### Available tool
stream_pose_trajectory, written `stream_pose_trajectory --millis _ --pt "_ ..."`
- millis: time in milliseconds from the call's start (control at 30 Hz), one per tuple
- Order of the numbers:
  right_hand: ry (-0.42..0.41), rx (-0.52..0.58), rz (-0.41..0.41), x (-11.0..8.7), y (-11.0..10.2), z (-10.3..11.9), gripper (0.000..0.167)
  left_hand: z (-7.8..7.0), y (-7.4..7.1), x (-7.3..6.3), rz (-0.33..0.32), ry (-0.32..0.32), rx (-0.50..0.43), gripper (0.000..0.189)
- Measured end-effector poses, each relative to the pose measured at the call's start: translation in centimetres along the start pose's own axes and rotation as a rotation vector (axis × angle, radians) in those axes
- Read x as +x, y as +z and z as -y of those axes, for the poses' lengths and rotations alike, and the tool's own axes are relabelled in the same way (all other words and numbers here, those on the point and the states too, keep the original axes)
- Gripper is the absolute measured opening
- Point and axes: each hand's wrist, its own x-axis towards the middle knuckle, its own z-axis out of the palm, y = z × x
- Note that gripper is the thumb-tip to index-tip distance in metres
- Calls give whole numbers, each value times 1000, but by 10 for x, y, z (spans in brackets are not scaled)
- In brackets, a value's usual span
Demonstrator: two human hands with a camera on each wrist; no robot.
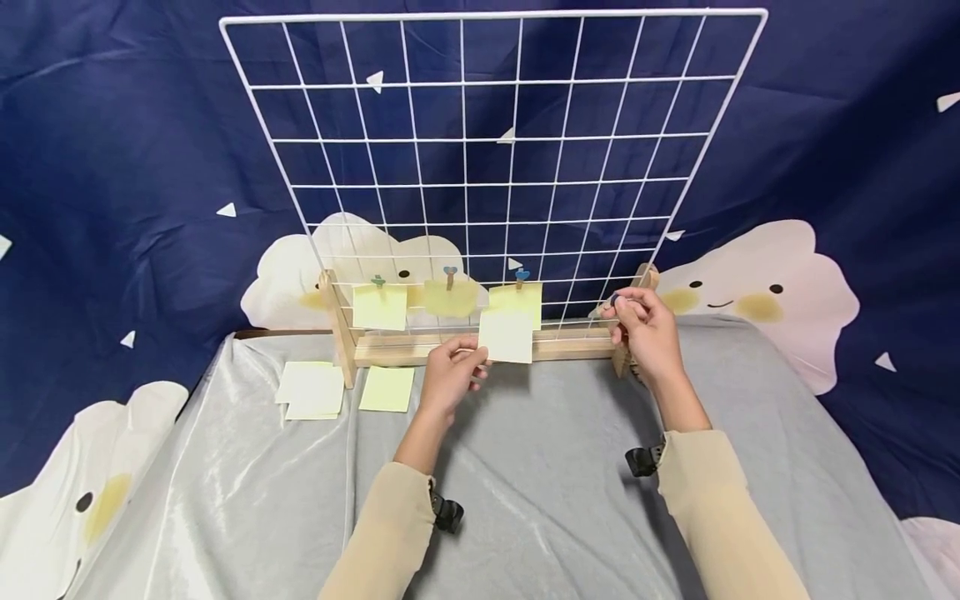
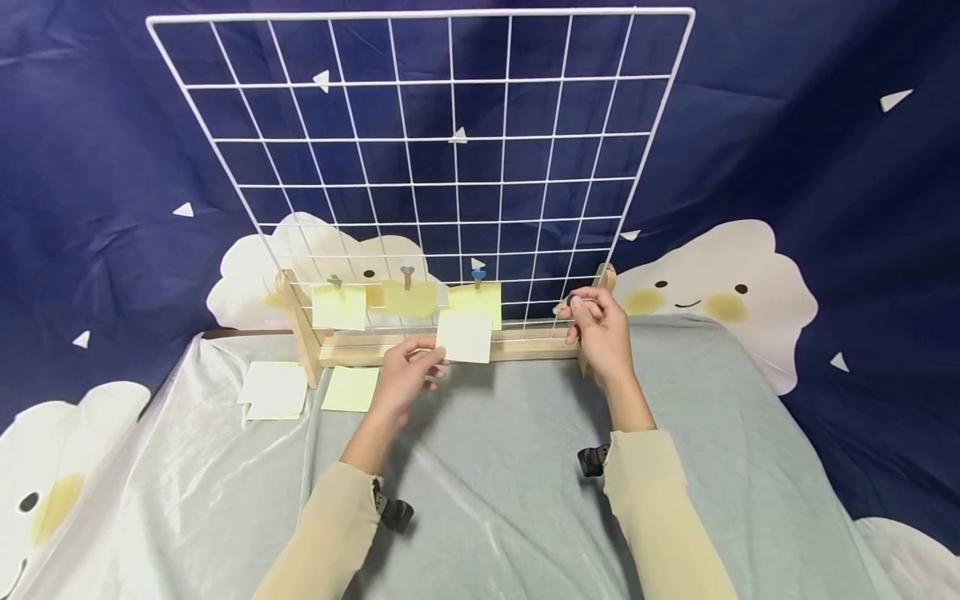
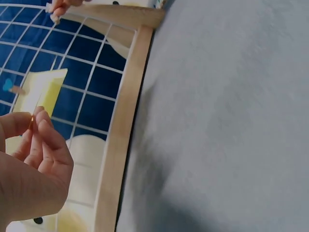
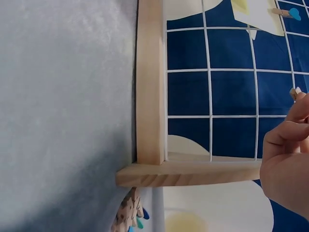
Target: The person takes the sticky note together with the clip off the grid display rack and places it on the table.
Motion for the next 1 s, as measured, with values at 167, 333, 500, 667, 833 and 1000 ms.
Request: stream_pose_trajectory --millis 167,333,500,667,833,1000 --pt "7 -32 -10 -5 -8 -3 12 5 -15 -6 -5 -4 42 19" --pt "11 -43 -21 -9 -15 -4 17 3 -27 -12 -27 -7 47 20" --pt "31 -53 -44 -11 -19 -8 11 7 -36 -14 -46 -13 45 19" --pt "55 -72 -64 -14 -25 -12 14 17 -44 -16 -73 -9 68 19" --pt "77 -82 -73 -16 -36 -17 14 18 -53 -17 -99 -8 73 20" --pt "108 -117 -84 -17 -47 -24 9 18 -61 -19 -109 -19 71 20"
